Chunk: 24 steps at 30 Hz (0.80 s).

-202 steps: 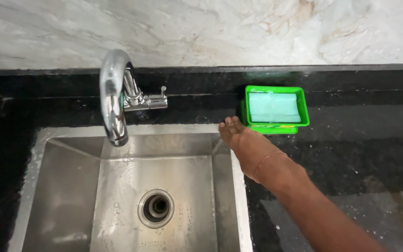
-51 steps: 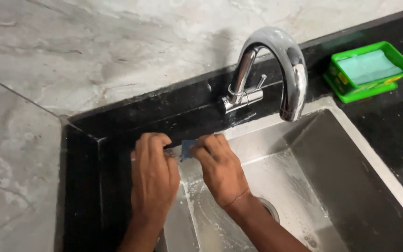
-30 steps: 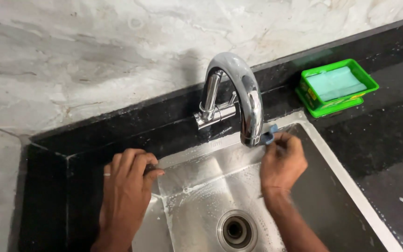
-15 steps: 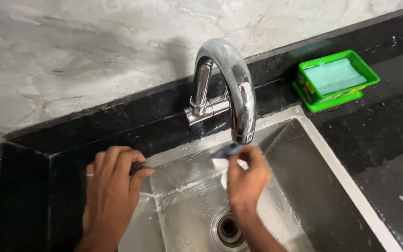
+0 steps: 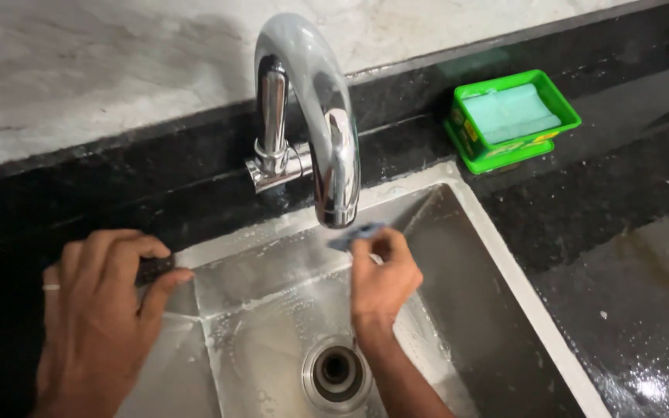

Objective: The person scrubs the stainless steel sink basin and the surrounding black countertop using a blue sponge. They then wipe the chrome faucet with the same sponge.

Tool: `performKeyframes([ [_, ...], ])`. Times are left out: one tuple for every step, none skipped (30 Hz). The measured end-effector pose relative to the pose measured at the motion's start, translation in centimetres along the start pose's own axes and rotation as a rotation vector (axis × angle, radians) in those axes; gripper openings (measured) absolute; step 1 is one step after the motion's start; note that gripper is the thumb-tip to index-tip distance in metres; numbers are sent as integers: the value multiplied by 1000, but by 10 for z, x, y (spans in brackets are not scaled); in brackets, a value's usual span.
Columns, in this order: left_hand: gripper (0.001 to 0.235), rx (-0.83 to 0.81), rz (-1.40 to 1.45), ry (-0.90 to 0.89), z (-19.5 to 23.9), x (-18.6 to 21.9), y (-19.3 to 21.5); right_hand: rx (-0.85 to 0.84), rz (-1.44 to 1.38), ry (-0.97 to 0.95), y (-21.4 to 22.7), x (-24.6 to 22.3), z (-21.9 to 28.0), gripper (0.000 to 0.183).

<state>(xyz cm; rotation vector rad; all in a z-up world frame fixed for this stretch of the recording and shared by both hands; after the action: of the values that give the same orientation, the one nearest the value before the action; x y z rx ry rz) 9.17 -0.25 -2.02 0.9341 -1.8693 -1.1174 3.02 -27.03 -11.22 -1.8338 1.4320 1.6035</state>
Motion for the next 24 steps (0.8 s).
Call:
performKeyframes([
  [41, 0, -60, -15, -1, -1, -1, 17, 120, -205, -5, 33, -2, 13],
  [42, 1, -124, -33, -3, -3, -1, 36, 234, -413, -12, 65, -1, 15],
  [42, 7, -128, -36, -5, -4, 0, 39, 227, -411, -10, 53, -5, 15],
  [44, 22, -94, -40, -4, -4, -1, -17, 177, -300, -5, 39, -7, 14],
  [46, 37, -60, -45, -2, -4, -2, -72, 126, -190, 0, 25, -8, 15],
  [46, 31, -56, -40, -1, -2, -3, -76, 134, -192, 1, 29, -11, 15],
  [48, -14, -95, -3, 1, -1, -4, -38, 178, -265, 5, 36, -13, 17],
  [50, -52, -138, 30, -1, -2, -3, 3, 214, -335, 6, 39, -16, 19],
  [50, -52, -138, 31, 1, -2, -4, 3, 214, -334, 0, 66, -18, 19],
  [48, -5, -81, 16, -1, -3, -3, 9, 108, -566, -11, 99, -19, 19],
  [47, 43, -25, 0, -3, -5, -2, 15, -2, -796, -24, 132, -18, 20],
  [47, 45, -24, 1, -4, -7, -3, 14, -2, -794, -16, 104, -17, 20],
  [49, 31, -49, 7, -5, -9, -6, 74, 107, -595, -5, 70, -21, 21],
  [51, 9, -72, 18, -1, -10, -9, 129, 222, -398, 8, 36, -20, 22],
  [51, 3, -69, 25, 0, -9, -9, 123, 229, -398, 3, 50, -8, 22],
  [50, 4, -61, 6, -1, -8, -7, 150, 227, -284, -3, 58, 0, 27],
  [49, 5, -53, -12, -3, -7, -5, 177, 225, -171, -9, 65, 9, 33],
  [49, 8, -54, -17, -2, -7, -5, 182, 222, -171, -15, 71, 8, 33],
  [49, 27, -36, -12, -2, -7, -4, 123, 332, -237, -22, 79, 7, 37],
  [49, 48, -16, -7, -2, -7, -5, 63, 443, -301, -30, 88, 5, 40],
  [49, 52, -15, -10, -5, -9, -6, 68, 440, -299, -28, 74, 5, 40],
  [48, 3, -81, 4, -5, -11, -8, 144, 361, -121, -23, 53, 6, 40],
  [47, -45, -147, 19, -5, -13, -11, 217, 281, 58, -18, 32, 8, 40],
  [47, -54, -144, 19, -4, -10, -9, 213, 288, 53, -18, 29, 11, 40],
])
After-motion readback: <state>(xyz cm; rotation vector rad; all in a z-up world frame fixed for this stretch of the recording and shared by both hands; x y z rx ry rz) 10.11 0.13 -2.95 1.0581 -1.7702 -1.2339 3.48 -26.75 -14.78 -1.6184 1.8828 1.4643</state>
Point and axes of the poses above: each hand's wrist, its own z-axis away from the middle knuckle, its own y-axis out of the back of the hand, x = y × z, the point moved 4 cm from there along -z, towards the middle knuckle, and after that the axes turned 4 degrees about z, right-handed, at the moved point
